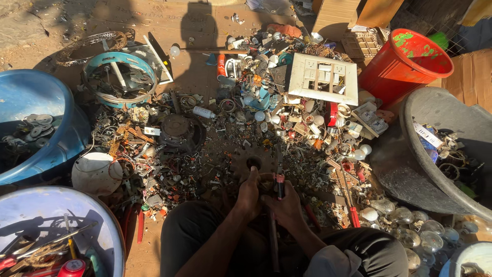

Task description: The person sits on the ground amidst a large pile of electronic waste and scrap. They use a hammer to strike a small metal component held in their left hand, then switch to pliers to pull and separate wires or metal parts from the component. The person repeatedly alternates between hammering and using pliers to dismantle the item.

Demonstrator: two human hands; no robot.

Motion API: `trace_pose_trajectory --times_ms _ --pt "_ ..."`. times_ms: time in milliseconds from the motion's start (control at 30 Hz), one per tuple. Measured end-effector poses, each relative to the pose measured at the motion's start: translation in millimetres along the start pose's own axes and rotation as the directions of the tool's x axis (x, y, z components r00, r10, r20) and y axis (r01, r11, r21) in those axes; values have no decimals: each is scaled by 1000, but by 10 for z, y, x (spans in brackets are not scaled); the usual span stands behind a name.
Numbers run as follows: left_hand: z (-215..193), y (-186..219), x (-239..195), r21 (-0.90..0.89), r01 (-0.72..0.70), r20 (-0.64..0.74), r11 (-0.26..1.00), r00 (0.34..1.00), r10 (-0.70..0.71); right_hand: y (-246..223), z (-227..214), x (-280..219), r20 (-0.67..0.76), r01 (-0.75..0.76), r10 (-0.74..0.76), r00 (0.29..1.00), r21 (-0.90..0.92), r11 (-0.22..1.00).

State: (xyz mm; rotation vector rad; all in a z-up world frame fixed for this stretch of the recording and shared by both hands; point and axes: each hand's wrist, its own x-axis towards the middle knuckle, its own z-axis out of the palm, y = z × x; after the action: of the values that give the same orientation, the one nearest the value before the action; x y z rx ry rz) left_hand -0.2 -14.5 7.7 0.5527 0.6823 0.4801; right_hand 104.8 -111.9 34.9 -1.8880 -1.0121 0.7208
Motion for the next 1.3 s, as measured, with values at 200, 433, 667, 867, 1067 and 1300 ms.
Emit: trace_pose_trajectory --times_ms 200,433,667,867,1067,1300 --pt "-83 -38 5 19 -25 146 1000 989 22 27 -211 38 100 -273 259 961 170 947" --pt "-173 -68 103 111 -125 24 986 992 123 256 -117 79 12 -106 118 993 549 829" --pt "-151 16 134 316 -258 1 913 962 272 460 11 178 -14 -161 248 969 725 670" --pt "-64 54 79 499 -323 41 805 936 350 506 24 196 -4 -212 346 938 784 583" --pt "-47 151 19 170 -220 -29 961 973 228 428 -71 220 77 -229 289 954 809 541" --pt "-86 293 -20 357 -200 30 913 979 202 400 -50 226 166 -293 258 952 743 602"
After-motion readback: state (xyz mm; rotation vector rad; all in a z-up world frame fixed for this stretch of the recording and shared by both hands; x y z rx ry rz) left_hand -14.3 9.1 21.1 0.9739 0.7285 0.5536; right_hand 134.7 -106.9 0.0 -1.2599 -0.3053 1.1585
